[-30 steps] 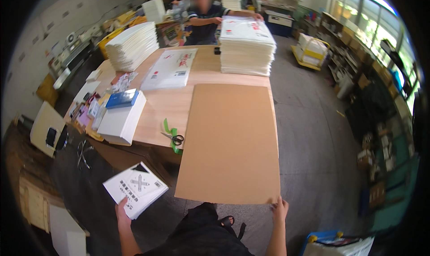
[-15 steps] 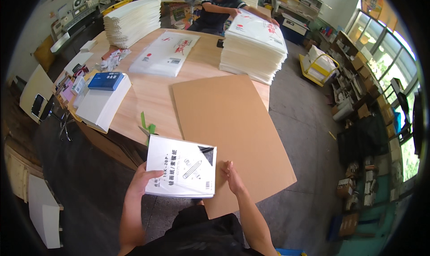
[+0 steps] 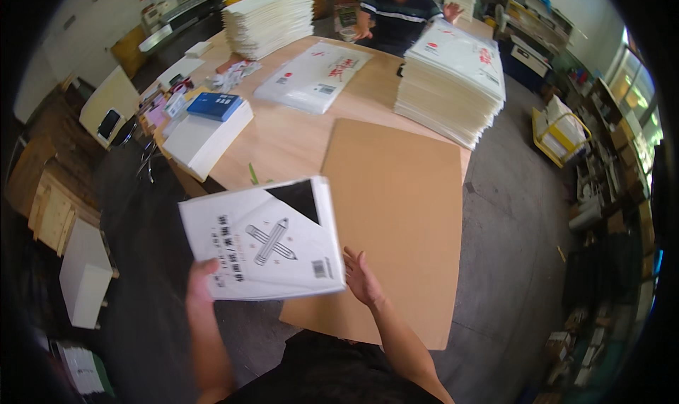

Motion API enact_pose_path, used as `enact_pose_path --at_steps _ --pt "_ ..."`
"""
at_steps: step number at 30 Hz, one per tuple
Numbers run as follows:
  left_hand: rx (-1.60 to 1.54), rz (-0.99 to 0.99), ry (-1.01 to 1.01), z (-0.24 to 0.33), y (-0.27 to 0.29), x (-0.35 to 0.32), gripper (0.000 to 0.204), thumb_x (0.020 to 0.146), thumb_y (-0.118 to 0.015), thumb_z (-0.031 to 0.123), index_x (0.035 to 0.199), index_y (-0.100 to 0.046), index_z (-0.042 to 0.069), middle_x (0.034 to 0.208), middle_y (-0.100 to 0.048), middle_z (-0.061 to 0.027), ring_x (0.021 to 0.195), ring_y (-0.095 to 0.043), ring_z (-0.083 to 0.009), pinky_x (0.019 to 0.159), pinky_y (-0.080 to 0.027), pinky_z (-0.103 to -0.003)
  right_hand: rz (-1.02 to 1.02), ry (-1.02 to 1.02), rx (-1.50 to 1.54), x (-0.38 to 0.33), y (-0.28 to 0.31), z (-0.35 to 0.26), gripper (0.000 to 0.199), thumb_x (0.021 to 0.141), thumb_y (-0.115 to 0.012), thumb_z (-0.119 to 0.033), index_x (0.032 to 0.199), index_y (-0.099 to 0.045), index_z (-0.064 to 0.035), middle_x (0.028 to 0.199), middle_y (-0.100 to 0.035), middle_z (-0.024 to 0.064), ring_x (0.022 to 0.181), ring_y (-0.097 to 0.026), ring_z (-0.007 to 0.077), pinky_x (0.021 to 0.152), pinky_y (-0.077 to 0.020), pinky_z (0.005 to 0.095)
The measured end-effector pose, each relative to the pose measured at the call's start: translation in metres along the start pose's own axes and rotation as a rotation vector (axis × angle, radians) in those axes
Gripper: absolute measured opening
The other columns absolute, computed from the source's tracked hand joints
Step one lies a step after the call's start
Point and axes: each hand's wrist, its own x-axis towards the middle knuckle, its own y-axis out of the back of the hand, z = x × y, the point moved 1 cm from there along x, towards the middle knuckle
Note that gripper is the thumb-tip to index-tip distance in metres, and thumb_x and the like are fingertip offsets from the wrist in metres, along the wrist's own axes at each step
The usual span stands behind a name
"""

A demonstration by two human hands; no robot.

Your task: The person places paper sheets into plastic sleeves, stacks them, and then wraps a cardboard sheet around the stack on a table.

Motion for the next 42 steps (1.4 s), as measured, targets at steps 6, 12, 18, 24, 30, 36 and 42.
enact_pose_path --at_steps 6,12,18,24,30,36,42 --pt "0.047 -0.015 0.397 -0.147 -0.016 -0.009 0.051 0.084 -0.073 0.013 0.128 -0.058 -0.009 0.12 -0.068 -0.0195 0.104 -0.07 -0.0285 0.091 -0.056 -0.04 -0.221 -0.029 0.259 -0.053 0.025 -0.052 0.095 0.095 -0.028 -0.076 0.15 -0.039 -0.0001 0.146 -0.052 0.0166 0.129 -0.054 0.0304 0.109 -0.0441 0.0443" --pt "0.097 -0.21 0.503 -0.19 -0.08 0.014 0.055 0.084 -0.074 0.008 0.134 -0.056 -0.006 0.124 -0.066 -0.0189 0.116 -0.064 -0.0277 0.099 -0.051 -0.039 0.257 0.046 -0.578 -0.105 0.062 -0.082 0.053 0.094 -0.069 -0.022 0.138 -0.051 -0.0008 0.124 -0.065 0.0133 0.112 -0.063 0.0235 0.097 -0.0503 0.0355" --pt "0.444 -0.431 0.333 -0.175 -0.112 0.092 0.042 0.083 -0.077 0.001 0.123 -0.065 -0.002 0.121 -0.068 -0.0114 0.113 -0.064 -0.0219 0.099 -0.051 -0.037 0.311 0.355 -0.641 -0.13 0.018 -0.139 0.054 0.08 -0.067 0.011 0.131 -0.057 0.0007 0.123 -0.066 0.0072 0.112 -0.06 0.0176 0.097 -0.0488 0.0326" --pt "0.37 -0.722 0.186 -0.174 -0.152 0.132 0.104 0.076 -0.079 -0.009 0.158 -0.022 0.016 0.159 -0.031 -0.0153 0.137 -0.042 -0.0222 0.105 -0.049 -0.036 0.544 0.469 -0.865 -0.123 0.064 -0.099 0.09 0.077 -0.081 -0.002 0.15 -0.028 0.0037 0.14 -0.052 0.0183 0.125 -0.053 0.0231 0.105 -0.044 0.0351" --pt "0.418 -0.747 0.057 -0.195 -0.148 0.145 0.118 0.072 -0.084 -0.006 0.161 -0.01 0.017 0.164 -0.017 -0.0172 0.143 -0.034 -0.0249 0.103 -0.05 -0.035 0.711 0.542 -0.898 -0.105 0.082 -0.07 0.125 0.071 -0.091 -0.011 0.158 -0.001 -0.0042 0.154 -0.032 0.0221 0.14 -0.039 0.0309 0.117 -0.0317 0.042" --pt "0.591 -0.738 0.108 -0.227 -0.142 0.165 0.093 0.075 -0.084 -0.006 0.152 -0.034 0.005 0.143 -0.049 -0.0113 0.127 -0.053 -0.0215 0.1 -0.053 -0.036 0.609 0.481 -1.015 -0.097 0.1 -0.079 0.043 0.083 -0.08 -0.007 0.12 -0.062 0.0009 0.109 -0.07 0.0098 0.101 -0.066 0.0215 0.088 -0.0532 0.0356" --pt "0.485 -0.691 0.199 -0.2 -0.155 0.15 0.068 0.082 -0.071 -0.015 0.144 -0.049 0.003 0.131 -0.06 -0.0072 0.118 -0.059 -0.0175 0.092 -0.057 -0.033 0.684 0.401 -1.052 -0.111 0.086 -0.084 0.044 0.08 -0.082 -0.013 0.12 -0.065 -0.0076 0.108 -0.072 0.0114 0.095 -0.069 0.0246 0.083 -0.0544 0.0358"
